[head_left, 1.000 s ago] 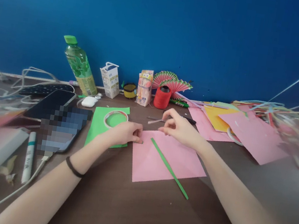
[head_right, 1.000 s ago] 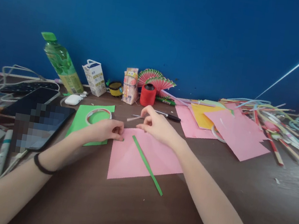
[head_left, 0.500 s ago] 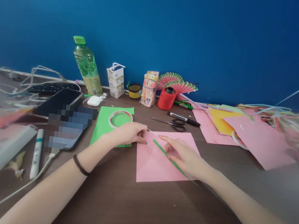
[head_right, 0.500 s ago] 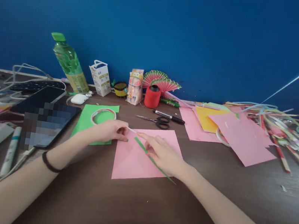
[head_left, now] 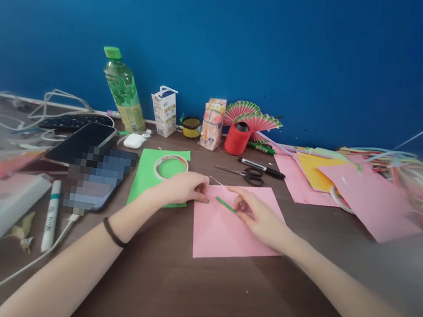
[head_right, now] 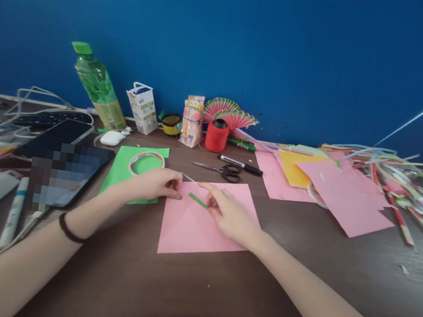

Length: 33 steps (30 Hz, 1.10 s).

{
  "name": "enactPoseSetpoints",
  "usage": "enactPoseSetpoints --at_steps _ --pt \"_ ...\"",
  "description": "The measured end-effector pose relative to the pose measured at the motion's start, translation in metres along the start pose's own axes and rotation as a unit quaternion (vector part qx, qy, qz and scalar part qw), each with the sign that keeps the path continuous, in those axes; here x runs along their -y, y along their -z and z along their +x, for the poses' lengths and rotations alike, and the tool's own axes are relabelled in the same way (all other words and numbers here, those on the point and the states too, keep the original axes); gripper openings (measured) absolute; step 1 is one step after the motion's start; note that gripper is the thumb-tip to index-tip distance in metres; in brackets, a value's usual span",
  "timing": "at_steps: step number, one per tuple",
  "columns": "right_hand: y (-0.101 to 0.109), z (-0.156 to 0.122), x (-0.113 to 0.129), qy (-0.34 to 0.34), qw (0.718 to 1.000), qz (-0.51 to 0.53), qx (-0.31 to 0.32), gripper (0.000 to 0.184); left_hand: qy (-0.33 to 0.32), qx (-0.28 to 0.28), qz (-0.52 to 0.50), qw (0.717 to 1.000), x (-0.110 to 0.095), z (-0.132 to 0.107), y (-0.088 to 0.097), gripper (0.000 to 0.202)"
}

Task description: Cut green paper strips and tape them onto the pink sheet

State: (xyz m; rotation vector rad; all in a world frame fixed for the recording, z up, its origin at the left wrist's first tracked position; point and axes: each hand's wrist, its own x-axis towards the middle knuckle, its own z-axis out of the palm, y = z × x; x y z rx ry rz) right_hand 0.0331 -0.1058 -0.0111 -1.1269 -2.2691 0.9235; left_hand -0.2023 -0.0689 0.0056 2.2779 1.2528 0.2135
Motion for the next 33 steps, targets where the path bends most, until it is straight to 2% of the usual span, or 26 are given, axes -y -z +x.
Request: enactPoseSetpoints --at_steps 4,8,11,14,16,19,21,25,29,33 --pt "0.007 0.007 -0.011 0.039 0.997 0.061 0.021 0.062 -0.008 -0.01 0.02 1.0 -0.002 0.0 0.001 0.019" --pt "0.01 0.014 -0.015 0.057 0.997 0.046 0.014 0.059 -0.008 -0.013 0.023 1.0 -0.002 0.0 0.001 0.016" --pt "0.01 0.018 -0.015 0.056 0.998 0.029 0.005 0.056 -0.014 -0.016 0.023 1.0 -0.001 0.0 0.0 0.016" --pt "0.011 0.021 -0.013 0.034 0.997 0.064 -0.004 0.052 -0.02 -0.017 0.021 0.999 0.001 0.001 -0.001 0.015" --pt "0.011 0.023 -0.009 0.011 0.995 0.087 -0.047 0.042 -0.024 -0.013 0.017 0.999 0.001 0.001 0.0 0.014" --pt "0.007 0.026 0.005 -0.029 0.977 0.137 -0.158 0.018 -0.026 -0.007 0.018 0.999 0.0 0.002 0.001 0.013" --pt "0.002 0.028 0.015 -0.055 0.961 0.199 -0.181 0.012 -0.019 -0.002 0.024 1.0 -0.002 0.001 0.002 0.013" --pt "-0.013 0.034 0.023 -0.083 0.95 0.245 -0.173 0.014 0.0 0.008 0.024 1.0 -0.008 0.0 0.005 0.012" --pt "-0.024 0.037 0.016 -0.095 0.939 0.279 -0.174 0.015 0.003 0.0 0.019 1.0 -0.009 -0.001 0.004 0.014" --pt "-0.025 0.034 0.011 -0.087 0.938 0.295 -0.159 0.015 -0.006 -0.002 0.021 1.0 -0.004 0.001 0.002 0.015"
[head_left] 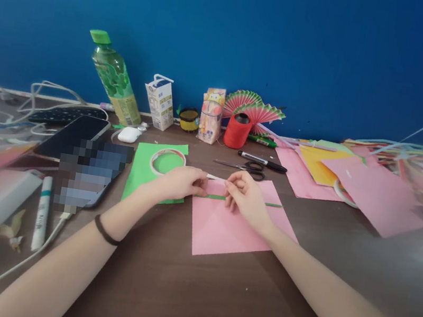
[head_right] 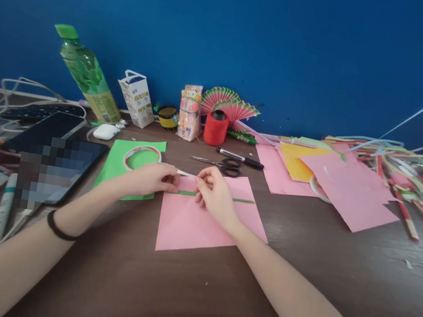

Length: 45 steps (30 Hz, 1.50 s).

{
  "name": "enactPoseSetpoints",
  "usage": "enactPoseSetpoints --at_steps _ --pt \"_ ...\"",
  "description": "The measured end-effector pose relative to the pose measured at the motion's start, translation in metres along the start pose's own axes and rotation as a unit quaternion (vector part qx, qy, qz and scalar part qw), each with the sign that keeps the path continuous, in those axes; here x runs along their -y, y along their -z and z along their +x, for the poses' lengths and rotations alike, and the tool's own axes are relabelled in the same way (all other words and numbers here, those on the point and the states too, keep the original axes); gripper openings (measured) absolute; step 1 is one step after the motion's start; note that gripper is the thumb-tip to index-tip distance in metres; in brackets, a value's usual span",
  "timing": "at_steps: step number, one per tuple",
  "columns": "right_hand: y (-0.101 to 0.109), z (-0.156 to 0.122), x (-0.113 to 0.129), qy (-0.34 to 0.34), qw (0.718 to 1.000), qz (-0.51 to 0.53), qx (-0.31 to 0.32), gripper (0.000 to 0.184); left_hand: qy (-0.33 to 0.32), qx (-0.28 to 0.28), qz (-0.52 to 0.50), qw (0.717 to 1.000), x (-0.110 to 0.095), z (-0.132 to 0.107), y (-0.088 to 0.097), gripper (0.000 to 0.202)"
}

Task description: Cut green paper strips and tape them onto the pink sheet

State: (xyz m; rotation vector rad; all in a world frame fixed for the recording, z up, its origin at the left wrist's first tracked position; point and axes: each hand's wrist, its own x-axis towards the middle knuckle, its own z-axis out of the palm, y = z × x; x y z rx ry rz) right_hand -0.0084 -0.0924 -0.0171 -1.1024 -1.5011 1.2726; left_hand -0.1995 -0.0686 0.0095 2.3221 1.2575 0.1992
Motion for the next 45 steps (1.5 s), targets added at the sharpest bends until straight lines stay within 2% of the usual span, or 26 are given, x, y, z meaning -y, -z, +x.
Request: enactPoseSetpoints --at_steps 21,25,28,34,45 --pt "0.002 0.001 -0.005 0.002 1.0 0.027 0.01 0.014 0.014 0.013 -0.029 0.999 -0.004 -0.002 0.004 0.014" --pt "0.003 0.001 -0.004 -0.002 0.999 0.03 0.011 0.015 0.032 -0.007 -0.064 0.997 -0.006 -0.004 0.012 0.013" --pt "0.003 0.001 -0.004 -0.003 0.999 0.034 0.01 0.016 0.029 -0.022 -0.05 0.998 -0.007 -0.004 0.014 0.014" --pt "0.004 0.001 -0.005 0.003 0.999 0.034 0.009 0.014 -0.004 -0.006 -0.032 0.999 -0.011 -0.003 0.006 0.014" --pt "0.005 0.001 -0.004 0.005 0.999 0.036 0.013 0.015 0.002 0.0 -0.06 0.998 -0.01 -0.002 0.003 0.017"
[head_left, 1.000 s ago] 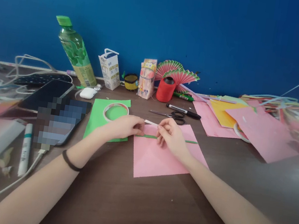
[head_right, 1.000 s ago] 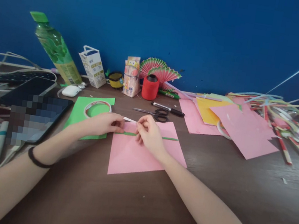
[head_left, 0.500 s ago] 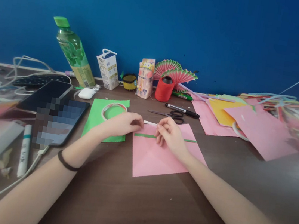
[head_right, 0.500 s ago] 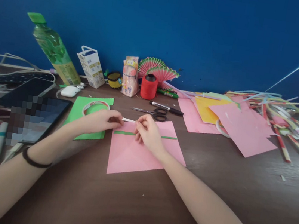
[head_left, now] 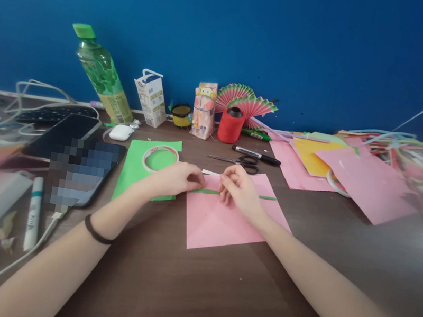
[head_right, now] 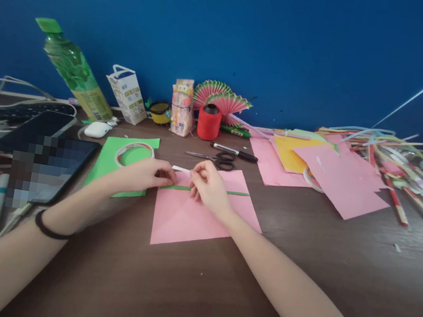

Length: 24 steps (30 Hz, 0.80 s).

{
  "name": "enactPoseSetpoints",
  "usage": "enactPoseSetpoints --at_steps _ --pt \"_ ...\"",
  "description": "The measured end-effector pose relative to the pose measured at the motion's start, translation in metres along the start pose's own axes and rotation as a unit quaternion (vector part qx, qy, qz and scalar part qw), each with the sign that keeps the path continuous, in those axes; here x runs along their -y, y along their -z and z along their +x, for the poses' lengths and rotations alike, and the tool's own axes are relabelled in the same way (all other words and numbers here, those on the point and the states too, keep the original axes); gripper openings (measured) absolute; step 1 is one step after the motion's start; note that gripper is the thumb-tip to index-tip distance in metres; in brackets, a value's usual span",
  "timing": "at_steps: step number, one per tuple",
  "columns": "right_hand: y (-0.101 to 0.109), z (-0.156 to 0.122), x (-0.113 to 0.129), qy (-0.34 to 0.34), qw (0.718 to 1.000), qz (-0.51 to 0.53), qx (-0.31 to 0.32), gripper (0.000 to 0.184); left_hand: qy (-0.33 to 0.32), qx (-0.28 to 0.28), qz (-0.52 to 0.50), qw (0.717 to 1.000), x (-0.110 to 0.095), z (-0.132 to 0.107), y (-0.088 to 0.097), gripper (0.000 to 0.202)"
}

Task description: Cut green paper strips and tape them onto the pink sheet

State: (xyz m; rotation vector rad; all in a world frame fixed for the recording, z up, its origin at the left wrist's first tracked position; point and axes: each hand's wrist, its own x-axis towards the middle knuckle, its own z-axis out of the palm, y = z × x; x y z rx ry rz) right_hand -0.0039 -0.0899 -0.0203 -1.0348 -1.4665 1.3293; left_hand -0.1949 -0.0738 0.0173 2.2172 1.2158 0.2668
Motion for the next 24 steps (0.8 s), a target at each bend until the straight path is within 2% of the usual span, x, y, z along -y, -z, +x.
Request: enactPoseSetpoints --at_steps 11,16,19,24 --pt "-0.001 0.0 0.002 -0.005 1.0 0.002 -0.004 0.014 0.017 0.008 -0.012 1.0 -0.003 0.0 0.004 0.017" --pt "0.0 -0.001 0.002 -0.009 1.0 -0.015 0.005 0.013 0.054 -0.032 -0.05 0.997 -0.006 -0.003 0.015 0.021" --pt "-0.001 -0.001 0.002 0.0 0.999 -0.04 0.005 0.011 0.054 -0.043 -0.057 0.996 -0.008 -0.005 0.018 0.023" --pt "-0.001 0.0 0.003 -0.009 0.998 -0.057 0.002 0.01 0.039 -0.029 -0.054 0.997 -0.01 -0.004 0.017 0.018"
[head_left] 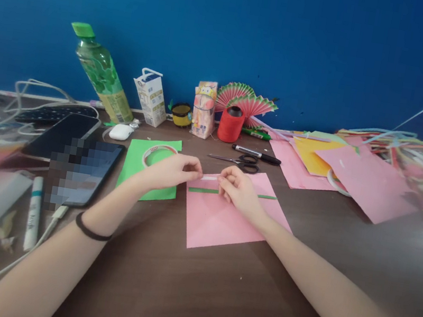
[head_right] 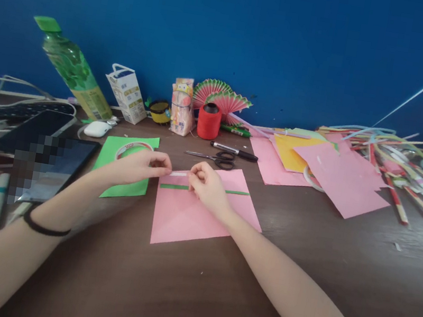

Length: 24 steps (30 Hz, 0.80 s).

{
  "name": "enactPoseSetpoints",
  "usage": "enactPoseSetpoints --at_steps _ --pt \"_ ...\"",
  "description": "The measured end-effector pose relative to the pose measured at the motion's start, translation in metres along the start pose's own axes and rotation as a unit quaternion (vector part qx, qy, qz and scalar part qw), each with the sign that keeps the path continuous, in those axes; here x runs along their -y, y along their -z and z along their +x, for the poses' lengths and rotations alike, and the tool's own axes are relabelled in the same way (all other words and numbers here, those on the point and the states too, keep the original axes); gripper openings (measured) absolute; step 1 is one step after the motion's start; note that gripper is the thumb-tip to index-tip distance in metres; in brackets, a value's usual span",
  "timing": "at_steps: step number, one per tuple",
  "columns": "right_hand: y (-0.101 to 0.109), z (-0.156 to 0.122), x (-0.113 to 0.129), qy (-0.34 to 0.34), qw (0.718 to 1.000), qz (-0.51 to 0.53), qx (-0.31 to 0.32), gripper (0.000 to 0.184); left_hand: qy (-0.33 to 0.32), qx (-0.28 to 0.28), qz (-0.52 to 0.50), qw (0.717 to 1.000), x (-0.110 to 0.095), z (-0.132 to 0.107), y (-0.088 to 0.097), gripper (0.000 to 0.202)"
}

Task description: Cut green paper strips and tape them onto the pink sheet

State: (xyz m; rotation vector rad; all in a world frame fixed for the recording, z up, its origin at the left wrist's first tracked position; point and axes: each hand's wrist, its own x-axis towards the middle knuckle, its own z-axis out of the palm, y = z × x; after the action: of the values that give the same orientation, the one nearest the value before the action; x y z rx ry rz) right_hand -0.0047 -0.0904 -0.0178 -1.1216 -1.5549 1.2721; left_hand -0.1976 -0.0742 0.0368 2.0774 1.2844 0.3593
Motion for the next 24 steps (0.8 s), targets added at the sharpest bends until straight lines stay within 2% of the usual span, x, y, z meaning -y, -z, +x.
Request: enactPoseSetpoints --at_steps 3,9,17,24 --pt "0.0001 -0.0006 0.0012 0.001 1.0 -0.005 -0.007 0.011 0.004 -0.005 -0.002 1.0 0.0006 0.0011 -0.0003 0.017" --pt "0.0008 -0.0045 0.0029 0.054 0.997 -0.028 -0.043 0.011 0.005 -0.002 -0.025 1.0 0.0021 0.0019 -0.0005 0.017" --pt "-0.0008 -0.0044 0.0008 0.054 0.997 -0.008 -0.047 0.012 0.007 -0.01 -0.024 1.0 0.0022 0.0018 -0.0009 0.017" --pt "-0.0011 -0.0026 -0.002 0.068 0.996 -0.032 -0.039 0.007 -0.001 -0.008 -0.018 1.0 0.0058 0.0037 -0.0023 0.018"
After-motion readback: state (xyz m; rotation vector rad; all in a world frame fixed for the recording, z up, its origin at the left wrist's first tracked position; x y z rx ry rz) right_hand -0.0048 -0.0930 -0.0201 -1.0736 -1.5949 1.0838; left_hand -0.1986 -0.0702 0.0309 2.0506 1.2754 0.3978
